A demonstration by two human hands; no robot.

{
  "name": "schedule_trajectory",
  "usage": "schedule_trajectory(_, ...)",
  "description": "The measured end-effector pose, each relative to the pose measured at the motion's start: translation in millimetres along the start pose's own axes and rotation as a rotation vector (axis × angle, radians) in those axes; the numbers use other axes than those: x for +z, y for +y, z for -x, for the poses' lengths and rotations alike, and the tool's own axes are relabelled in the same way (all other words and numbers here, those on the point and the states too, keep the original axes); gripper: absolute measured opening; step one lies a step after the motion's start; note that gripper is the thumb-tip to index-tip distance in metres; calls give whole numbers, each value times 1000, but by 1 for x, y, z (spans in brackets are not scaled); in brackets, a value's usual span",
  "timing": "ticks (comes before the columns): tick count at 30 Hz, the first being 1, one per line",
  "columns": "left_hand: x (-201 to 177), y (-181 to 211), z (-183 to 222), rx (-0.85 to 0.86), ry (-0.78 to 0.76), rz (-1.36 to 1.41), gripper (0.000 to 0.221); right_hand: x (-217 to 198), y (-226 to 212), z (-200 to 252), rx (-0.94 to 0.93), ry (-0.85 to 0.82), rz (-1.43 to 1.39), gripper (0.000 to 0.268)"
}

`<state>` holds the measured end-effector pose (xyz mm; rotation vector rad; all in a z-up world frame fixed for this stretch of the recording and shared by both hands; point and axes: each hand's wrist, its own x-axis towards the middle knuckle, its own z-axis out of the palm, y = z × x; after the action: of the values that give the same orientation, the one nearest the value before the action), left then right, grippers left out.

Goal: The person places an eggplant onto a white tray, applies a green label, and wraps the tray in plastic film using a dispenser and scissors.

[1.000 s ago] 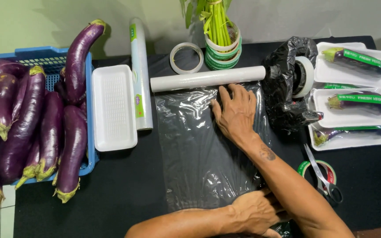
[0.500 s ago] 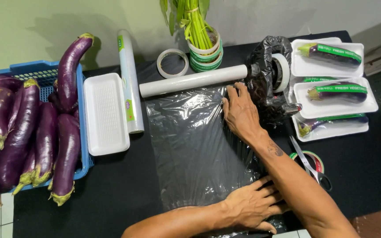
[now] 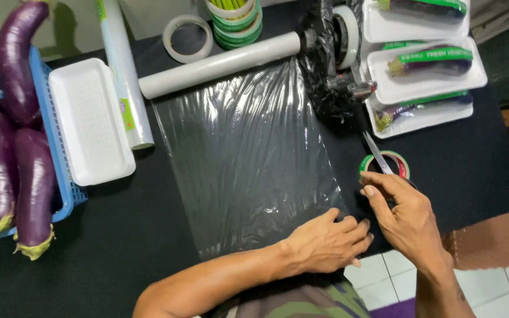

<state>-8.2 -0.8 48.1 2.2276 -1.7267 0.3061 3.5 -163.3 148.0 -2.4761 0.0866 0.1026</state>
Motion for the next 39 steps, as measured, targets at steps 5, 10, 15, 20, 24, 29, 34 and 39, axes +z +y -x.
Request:
schedule_trajectory(5,-78,-31,28,-309,-11,300,50,6,13,39,445,-92,22,28)
schedule_trajectory(10,-90,1,120,-771,54,70,43,19,21,69,566,-234,87,28)
schedule_trajectory(15,-68,67,184,-1103,-30,-222,55,32,39,85,584,-353,304,31)
schedule_trajectory(20,-64,80,203,-1104,-24,-199,61,29,55,84,526,-438,431,37)
schedule_trajectory(24,-74,80,216,-1062,39,-151,58,28,96,79,469,-540,564,41)
schedule_trajectory(29,-82,53,220,-1089,280,-190,35,30,134,65,477,-286,112,24)
schedule_trajectory(34,-95,-25,205,-1202,451,-395,29,42,21,36,264,56,29,10)
schedule_trajectory(39,-109,-102,204,-1361,515,-628,30,58,-31,3,-48,54,-79,8)
